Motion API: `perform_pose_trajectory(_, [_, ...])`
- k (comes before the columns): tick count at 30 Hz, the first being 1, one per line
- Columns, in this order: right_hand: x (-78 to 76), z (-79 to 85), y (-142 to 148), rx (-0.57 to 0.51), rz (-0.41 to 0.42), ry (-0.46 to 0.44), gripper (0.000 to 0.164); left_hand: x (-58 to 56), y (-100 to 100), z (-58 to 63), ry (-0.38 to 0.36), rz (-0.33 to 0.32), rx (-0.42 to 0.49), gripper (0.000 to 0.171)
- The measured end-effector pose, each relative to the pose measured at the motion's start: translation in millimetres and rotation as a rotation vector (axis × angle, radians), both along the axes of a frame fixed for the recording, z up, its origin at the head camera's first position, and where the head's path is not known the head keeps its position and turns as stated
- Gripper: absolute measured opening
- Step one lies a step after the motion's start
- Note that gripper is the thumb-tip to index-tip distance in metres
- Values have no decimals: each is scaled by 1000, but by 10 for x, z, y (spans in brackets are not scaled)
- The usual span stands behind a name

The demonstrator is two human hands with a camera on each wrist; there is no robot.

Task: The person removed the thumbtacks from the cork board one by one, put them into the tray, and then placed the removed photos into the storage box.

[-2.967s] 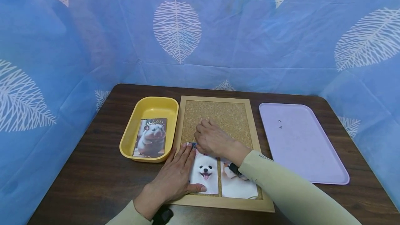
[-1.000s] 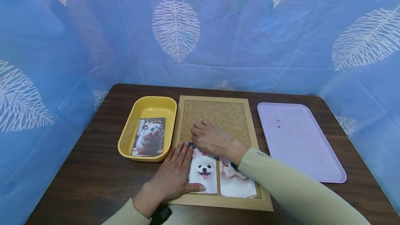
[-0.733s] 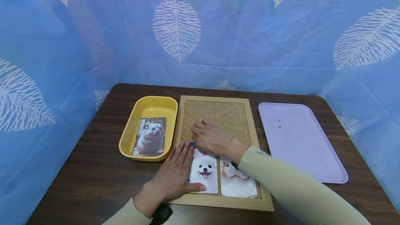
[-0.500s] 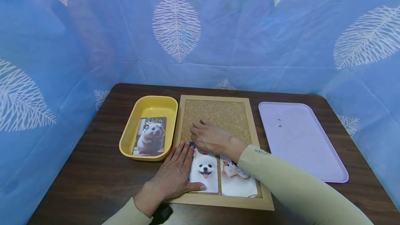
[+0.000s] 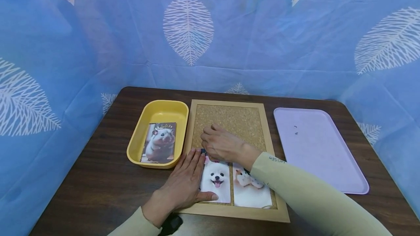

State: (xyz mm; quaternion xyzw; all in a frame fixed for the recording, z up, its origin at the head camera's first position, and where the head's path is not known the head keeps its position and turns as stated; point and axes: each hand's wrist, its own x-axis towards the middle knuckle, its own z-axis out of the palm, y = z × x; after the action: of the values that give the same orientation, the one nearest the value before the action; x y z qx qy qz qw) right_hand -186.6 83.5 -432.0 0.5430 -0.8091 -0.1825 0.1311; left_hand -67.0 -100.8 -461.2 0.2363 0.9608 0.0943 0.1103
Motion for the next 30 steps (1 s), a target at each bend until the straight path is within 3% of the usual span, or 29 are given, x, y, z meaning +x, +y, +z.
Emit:
perform_pose_trajectory(13, [64, -25, 21, -5, -31, 80, 28, -1, -5, -13, 44, -13, -3, 124])
perform_pose_trajectory(26, [92, -46, 51, -75, -50, 76, 24, -2, -3, -4, 36, -11, 1, 124])
perform_pose_trajectory(30, [94, -47, 50, -44, -57, 80, 25, 4, -4, -1, 29, -12, 3, 124])
